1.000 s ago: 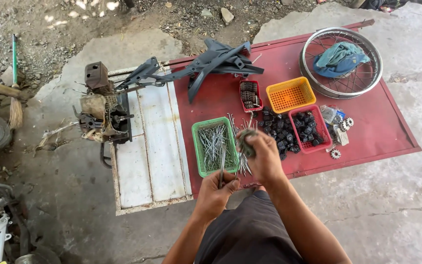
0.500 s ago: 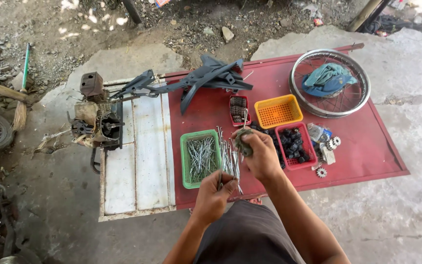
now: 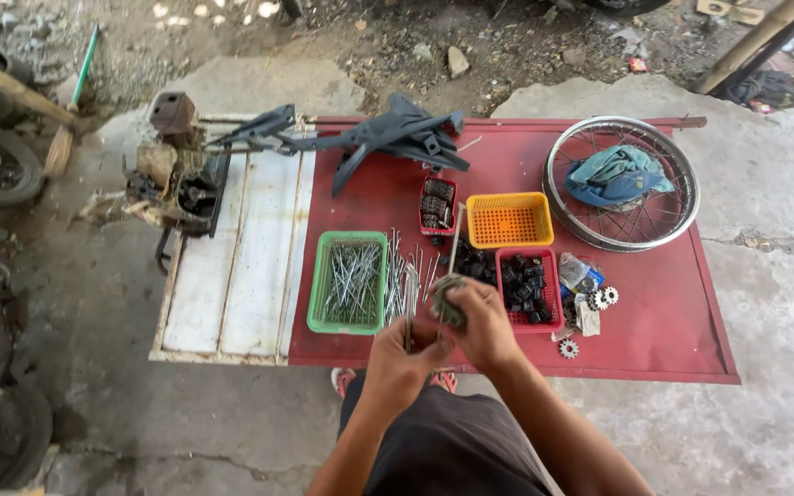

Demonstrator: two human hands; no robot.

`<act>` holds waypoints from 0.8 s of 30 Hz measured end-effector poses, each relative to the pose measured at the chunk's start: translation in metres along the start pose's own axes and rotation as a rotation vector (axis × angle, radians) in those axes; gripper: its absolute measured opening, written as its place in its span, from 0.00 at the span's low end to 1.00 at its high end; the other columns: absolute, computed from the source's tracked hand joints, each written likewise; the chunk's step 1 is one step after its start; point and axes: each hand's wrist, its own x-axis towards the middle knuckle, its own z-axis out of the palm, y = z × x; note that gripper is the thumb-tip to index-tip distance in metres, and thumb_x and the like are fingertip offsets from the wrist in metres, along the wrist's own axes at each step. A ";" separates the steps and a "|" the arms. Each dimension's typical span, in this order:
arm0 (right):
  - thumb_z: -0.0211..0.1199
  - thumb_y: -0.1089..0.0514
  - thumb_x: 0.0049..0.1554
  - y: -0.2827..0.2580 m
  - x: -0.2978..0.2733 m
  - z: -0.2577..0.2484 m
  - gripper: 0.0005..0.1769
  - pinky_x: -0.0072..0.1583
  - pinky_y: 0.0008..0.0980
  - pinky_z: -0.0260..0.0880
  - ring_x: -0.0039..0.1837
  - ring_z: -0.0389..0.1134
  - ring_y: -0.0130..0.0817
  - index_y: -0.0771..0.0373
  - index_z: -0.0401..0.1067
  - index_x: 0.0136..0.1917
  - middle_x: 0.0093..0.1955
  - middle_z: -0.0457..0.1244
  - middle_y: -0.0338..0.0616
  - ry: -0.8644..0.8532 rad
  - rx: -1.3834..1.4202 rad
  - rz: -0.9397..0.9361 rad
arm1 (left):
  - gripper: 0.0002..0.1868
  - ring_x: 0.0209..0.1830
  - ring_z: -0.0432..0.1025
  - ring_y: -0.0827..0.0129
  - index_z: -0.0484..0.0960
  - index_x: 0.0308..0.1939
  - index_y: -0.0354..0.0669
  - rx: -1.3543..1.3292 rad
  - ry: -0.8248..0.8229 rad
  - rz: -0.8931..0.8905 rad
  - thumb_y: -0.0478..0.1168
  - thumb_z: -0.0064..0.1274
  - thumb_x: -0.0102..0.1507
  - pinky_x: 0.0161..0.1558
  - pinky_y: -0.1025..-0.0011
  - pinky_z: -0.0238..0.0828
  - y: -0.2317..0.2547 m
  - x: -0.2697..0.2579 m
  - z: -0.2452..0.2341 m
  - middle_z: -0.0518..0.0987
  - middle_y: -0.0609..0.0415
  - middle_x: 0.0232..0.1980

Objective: The person cleans metal rods and small black mechanical parts using a cloth. They wipe the rods individually and then clean the black parts, placing them back into a red basket on the workbench.

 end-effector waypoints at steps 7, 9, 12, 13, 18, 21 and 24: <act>0.50 0.68 0.57 -0.011 -0.020 0.006 0.14 0.45 0.28 0.57 0.40 0.57 0.30 0.73 0.77 0.42 0.39 0.63 0.47 -0.010 -0.283 -0.022 | 0.07 0.28 0.68 0.78 0.82 0.41 0.33 -0.033 0.006 0.073 0.23 0.59 0.61 0.30 0.79 0.63 -0.006 -0.011 0.012 0.80 0.56 0.33; 0.50 0.68 0.58 -0.016 -0.009 0.007 0.12 0.42 0.24 0.53 0.37 0.53 0.24 0.66 0.76 0.41 0.36 0.61 0.40 -0.092 -0.194 -0.083 | 0.02 0.23 0.63 0.77 0.83 0.36 0.34 0.142 0.039 -0.003 0.27 0.61 0.62 0.25 0.77 0.59 -0.007 -0.017 0.009 0.77 0.56 0.28; 0.49 0.67 0.56 -0.028 0.011 0.006 0.12 0.47 0.29 0.62 0.42 0.60 0.31 0.69 0.75 0.43 0.42 0.64 0.49 -0.024 -0.224 -0.154 | 0.02 0.29 0.64 0.77 0.81 0.36 0.34 0.123 -0.028 0.047 0.27 0.56 0.64 0.33 0.78 0.63 -0.020 -0.021 0.001 0.77 0.58 0.31; 0.49 0.67 0.56 -0.029 0.015 0.007 0.12 0.47 0.29 0.62 0.42 0.60 0.31 0.69 0.75 0.43 0.42 0.64 0.49 -0.016 -0.220 -0.154 | 0.02 0.29 0.64 0.77 0.81 0.36 0.34 0.126 -0.033 0.040 0.27 0.56 0.64 0.33 0.78 0.63 -0.022 -0.025 -0.002 0.77 0.58 0.31; 0.49 0.67 0.57 -0.024 0.030 0.028 0.12 0.49 0.33 0.66 0.44 0.62 0.37 0.77 0.72 0.46 0.51 0.66 0.58 0.091 0.112 -0.201 | 0.08 0.36 0.76 0.69 0.83 0.43 0.26 -0.056 -0.186 -0.049 0.24 0.46 0.66 0.45 0.75 0.75 -0.017 -0.029 -0.033 0.83 0.49 0.35; 0.49 0.65 0.57 0.003 0.035 0.042 0.13 0.47 0.30 0.67 0.42 0.64 0.36 0.75 0.72 0.49 0.46 0.65 0.55 0.108 0.075 -0.191 | 0.05 0.34 0.74 0.72 0.83 0.41 0.27 -0.069 -0.170 -0.102 0.24 0.54 0.63 0.42 0.78 0.71 -0.021 -0.023 -0.065 0.83 0.50 0.36; 0.48 0.66 0.57 0.030 0.030 0.074 0.15 0.48 0.28 0.67 0.43 0.64 0.32 0.74 0.75 0.48 0.50 0.69 0.56 0.110 -0.083 -0.181 | 0.09 0.26 0.61 0.77 0.80 0.33 0.35 -0.077 -0.099 -0.062 0.26 0.67 0.59 0.31 0.79 0.58 -0.017 -0.012 -0.098 0.74 0.57 0.30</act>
